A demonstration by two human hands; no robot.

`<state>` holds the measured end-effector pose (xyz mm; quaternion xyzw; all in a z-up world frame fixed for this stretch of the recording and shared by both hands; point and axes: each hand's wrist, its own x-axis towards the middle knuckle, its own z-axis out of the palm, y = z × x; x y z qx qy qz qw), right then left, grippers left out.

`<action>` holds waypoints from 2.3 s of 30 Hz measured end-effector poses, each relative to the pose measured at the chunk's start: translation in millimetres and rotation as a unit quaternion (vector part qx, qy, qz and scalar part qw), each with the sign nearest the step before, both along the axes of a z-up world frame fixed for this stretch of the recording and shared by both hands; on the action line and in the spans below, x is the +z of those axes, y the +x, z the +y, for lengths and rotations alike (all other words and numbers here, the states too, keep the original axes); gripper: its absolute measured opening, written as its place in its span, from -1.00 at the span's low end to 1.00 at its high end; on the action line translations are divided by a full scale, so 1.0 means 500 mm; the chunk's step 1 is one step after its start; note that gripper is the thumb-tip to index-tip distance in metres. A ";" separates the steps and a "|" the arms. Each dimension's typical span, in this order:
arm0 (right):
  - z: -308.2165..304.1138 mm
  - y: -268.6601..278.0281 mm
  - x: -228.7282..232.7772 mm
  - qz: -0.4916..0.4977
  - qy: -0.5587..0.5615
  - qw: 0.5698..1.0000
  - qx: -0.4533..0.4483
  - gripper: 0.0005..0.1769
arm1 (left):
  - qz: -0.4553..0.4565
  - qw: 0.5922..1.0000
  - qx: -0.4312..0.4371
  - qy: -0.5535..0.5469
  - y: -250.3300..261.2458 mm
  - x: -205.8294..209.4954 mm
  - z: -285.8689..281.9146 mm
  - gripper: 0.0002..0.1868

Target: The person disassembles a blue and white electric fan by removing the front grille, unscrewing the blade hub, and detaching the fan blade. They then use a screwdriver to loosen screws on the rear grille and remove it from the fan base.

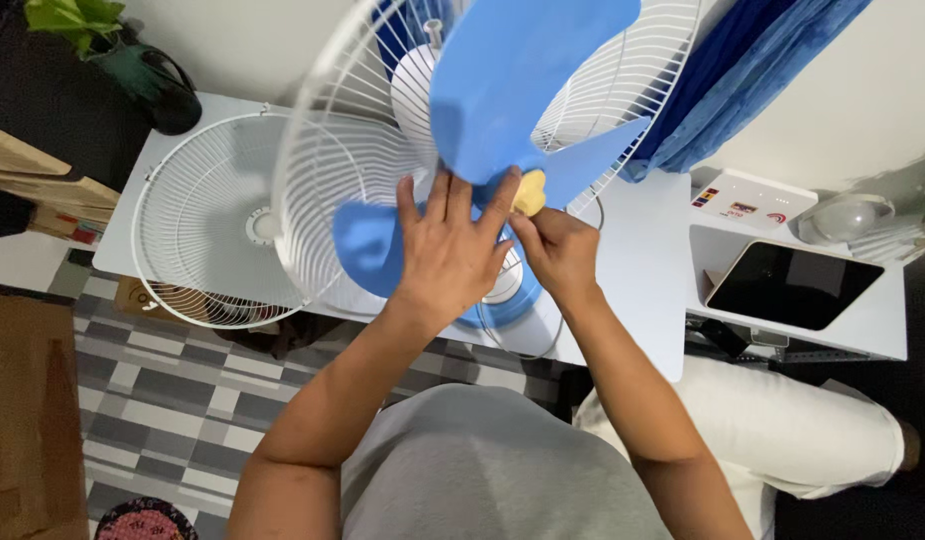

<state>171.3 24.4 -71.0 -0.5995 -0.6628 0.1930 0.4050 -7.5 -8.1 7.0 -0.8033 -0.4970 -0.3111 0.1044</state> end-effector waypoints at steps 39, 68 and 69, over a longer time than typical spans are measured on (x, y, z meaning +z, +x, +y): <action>0.021 -0.056 0.038 0.370 0.064 0.926 0.030 -0.70 | -0.049 0.998 0.019 -0.040 0.004 -0.019 0.027 -0.18; -0.046 -0.052 -0.125 0.464 0.076 0.861 0.195 -0.51 | -0.147 0.981 -0.015 0.124 0.006 -0.075 -0.036 -0.44; -0.059 -0.058 -0.130 0.479 0.059 0.845 0.230 -0.47 | -0.151 0.984 -0.025 0.096 0.002 -0.080 -0.054 -0.48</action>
